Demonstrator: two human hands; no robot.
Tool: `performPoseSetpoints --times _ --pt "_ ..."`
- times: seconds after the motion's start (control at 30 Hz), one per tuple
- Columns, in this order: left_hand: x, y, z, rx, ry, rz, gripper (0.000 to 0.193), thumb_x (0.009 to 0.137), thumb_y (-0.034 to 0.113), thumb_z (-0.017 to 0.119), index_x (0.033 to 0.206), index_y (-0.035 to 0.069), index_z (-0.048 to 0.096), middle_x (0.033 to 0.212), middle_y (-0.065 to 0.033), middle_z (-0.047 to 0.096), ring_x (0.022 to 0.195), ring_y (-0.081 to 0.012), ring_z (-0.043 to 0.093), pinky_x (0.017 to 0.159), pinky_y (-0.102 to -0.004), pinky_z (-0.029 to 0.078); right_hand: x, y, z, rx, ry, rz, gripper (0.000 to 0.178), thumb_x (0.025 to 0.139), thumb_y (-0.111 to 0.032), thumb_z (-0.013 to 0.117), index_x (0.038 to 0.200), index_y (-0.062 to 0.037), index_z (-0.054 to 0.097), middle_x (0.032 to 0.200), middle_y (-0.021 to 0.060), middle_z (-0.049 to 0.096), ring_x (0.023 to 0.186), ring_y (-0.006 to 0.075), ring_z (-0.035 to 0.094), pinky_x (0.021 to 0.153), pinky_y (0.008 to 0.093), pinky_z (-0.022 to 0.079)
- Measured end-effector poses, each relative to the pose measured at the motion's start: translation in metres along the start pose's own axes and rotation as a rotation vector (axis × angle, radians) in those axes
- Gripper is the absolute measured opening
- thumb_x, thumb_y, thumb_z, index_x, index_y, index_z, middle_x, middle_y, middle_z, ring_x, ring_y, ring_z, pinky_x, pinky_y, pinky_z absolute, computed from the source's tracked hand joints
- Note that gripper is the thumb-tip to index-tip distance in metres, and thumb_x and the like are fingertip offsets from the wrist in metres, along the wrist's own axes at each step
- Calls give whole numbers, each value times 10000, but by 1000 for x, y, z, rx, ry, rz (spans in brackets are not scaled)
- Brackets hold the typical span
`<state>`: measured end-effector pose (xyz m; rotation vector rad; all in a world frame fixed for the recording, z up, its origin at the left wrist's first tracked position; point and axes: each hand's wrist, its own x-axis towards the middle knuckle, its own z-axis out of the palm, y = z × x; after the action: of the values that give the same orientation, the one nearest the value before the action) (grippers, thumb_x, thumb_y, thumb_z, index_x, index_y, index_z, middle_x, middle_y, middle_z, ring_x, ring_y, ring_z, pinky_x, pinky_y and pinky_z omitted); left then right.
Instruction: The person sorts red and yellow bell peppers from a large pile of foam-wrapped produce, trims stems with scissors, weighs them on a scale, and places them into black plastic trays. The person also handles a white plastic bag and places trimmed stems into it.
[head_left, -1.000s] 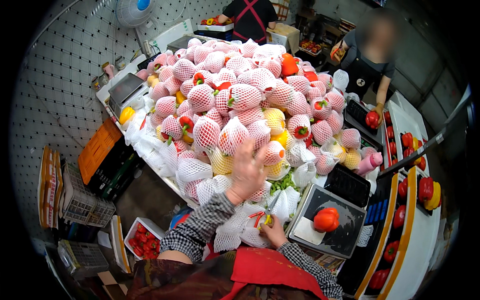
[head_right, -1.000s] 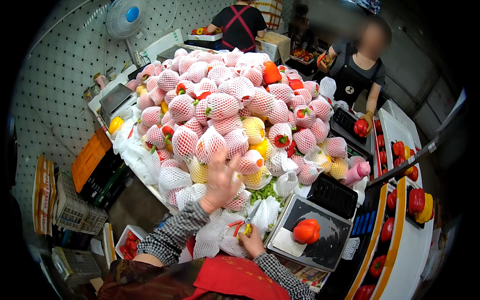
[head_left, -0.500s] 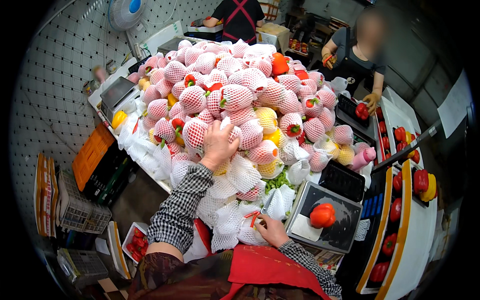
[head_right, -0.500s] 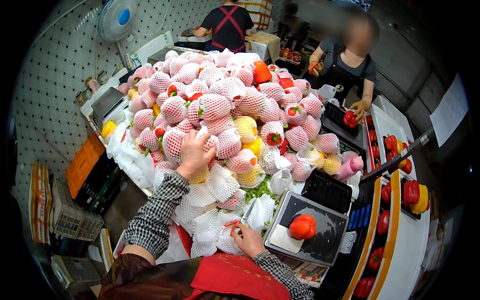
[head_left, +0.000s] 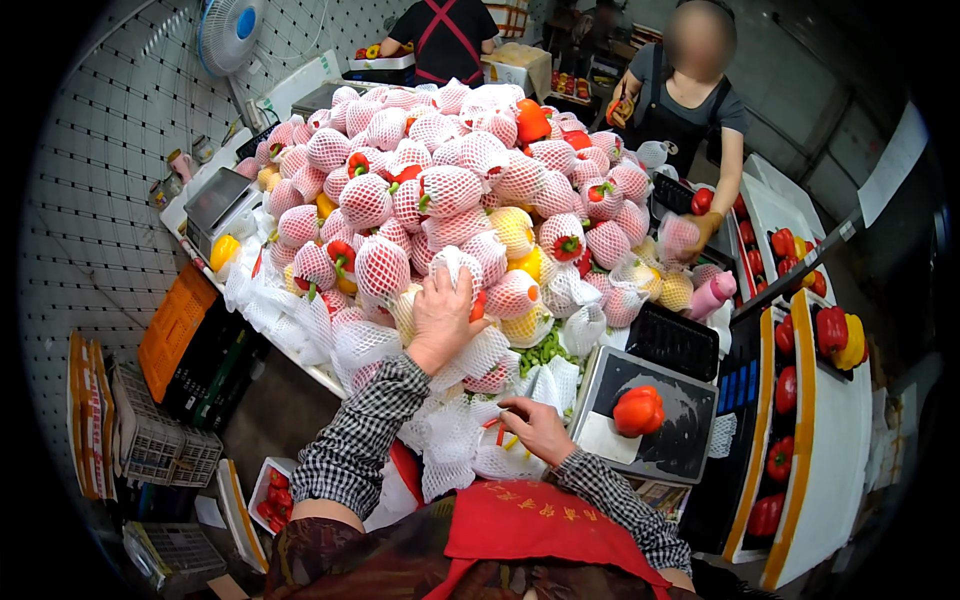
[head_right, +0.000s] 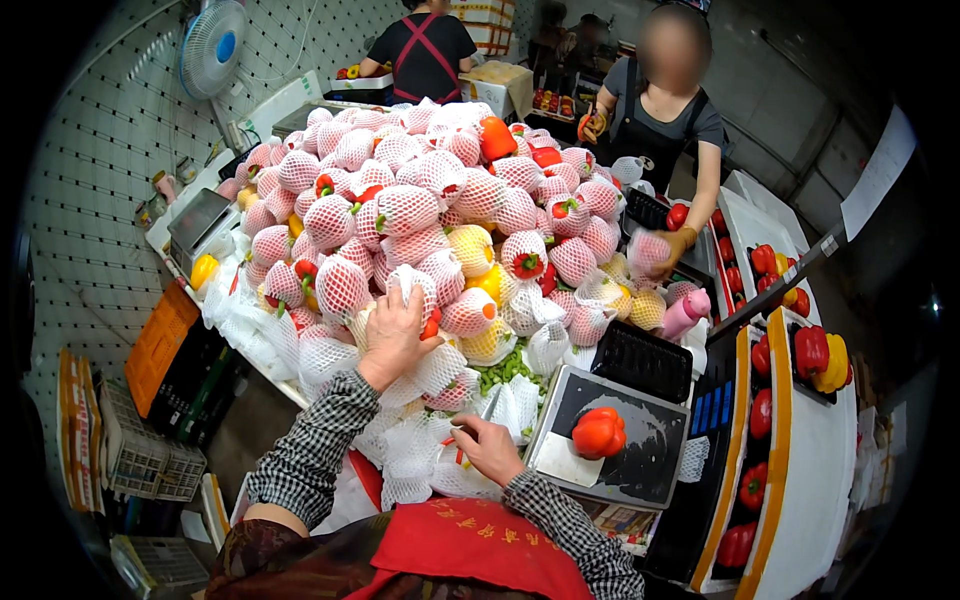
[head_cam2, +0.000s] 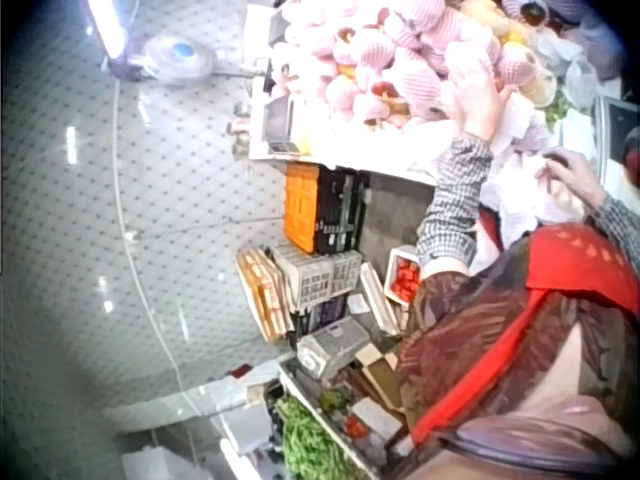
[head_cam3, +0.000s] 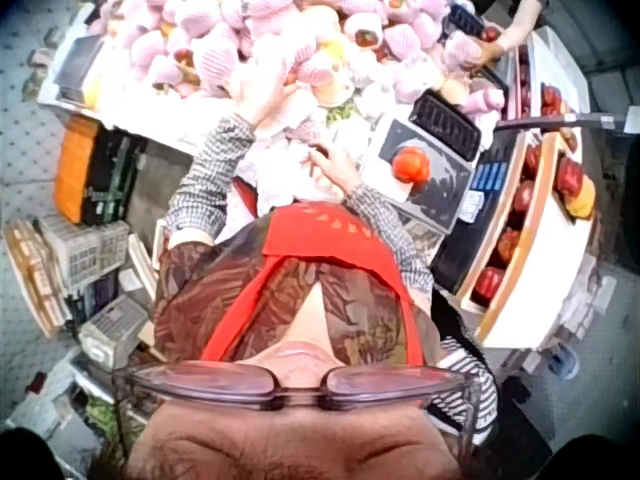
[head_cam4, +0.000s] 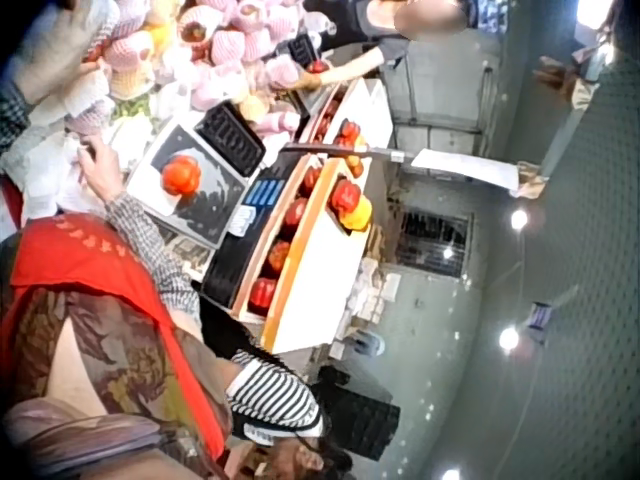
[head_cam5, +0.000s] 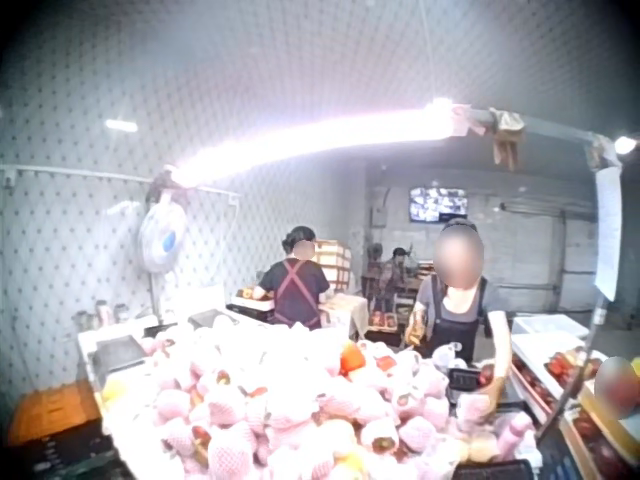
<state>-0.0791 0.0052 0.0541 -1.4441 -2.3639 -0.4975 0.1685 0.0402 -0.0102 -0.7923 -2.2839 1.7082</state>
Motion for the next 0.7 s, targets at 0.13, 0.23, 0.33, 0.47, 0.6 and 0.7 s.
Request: performPoseSetpoints --times 0.13,0.23,0.33,0.47,0.6,0.7 --pt "2 5 5 -42 -89 -58 880 655 324 864 1381 28 462 1151 -225 532 1034 -374 590 836 -471 542 -7 -7 -1 100 -64 124 335 963 -222 610 1176 32 659 972 162 751 847 207 735 773 319 563" --pt "12 -11 -3 -301 -157 -215 795 716 354 828 1342 0 490 1150 -192 583 1010 -341 642 820 -453 570 -10 -6 -9 235 -15 118 330 973 -202 621 1189 45 649 963 130 746 835 178 720 768 300 565" --pt "11 -34 -5 -1171 -167 -491 680 802 338 780 1308 -31 513 1144 -171 646 983 -258 685 818 -385 586 -4 -13 -20 356 52 78 478 962 -190 656 1363 29 513 1116 142 685 941 187 690 834 295 555" --pt "-30 17 -21 -2175 -211 -787 439 1014 380 559 1276 27 553 1118 -88 692 958 -182 703 792 -347 601 2 -39 -23 234 269 -132 798 891 -207 747 1524 -21 298 1393 198 499 1171 257 598 968 361 515" --pt "-85 59 3 -1775 -268 -647 469 1075 458 431 1179 31 592 985 -36 660 805 -104 604 714 -258 501 4 -61 -16 -193 388 -427 947 813 -240 821 1545 -36 255 1479 228 383 1278 339 522 1052 422 461" --pt "-97 51 12 -1583 -200 -613 385 1069 384 488 987 28 611 872 11 595 765 -58 502 666 -246 434 -6 -58 -23 166 268 -253 881 842 -251 801 1527 -34 290 1445 184 455 1258 304 546 1015 379 488"
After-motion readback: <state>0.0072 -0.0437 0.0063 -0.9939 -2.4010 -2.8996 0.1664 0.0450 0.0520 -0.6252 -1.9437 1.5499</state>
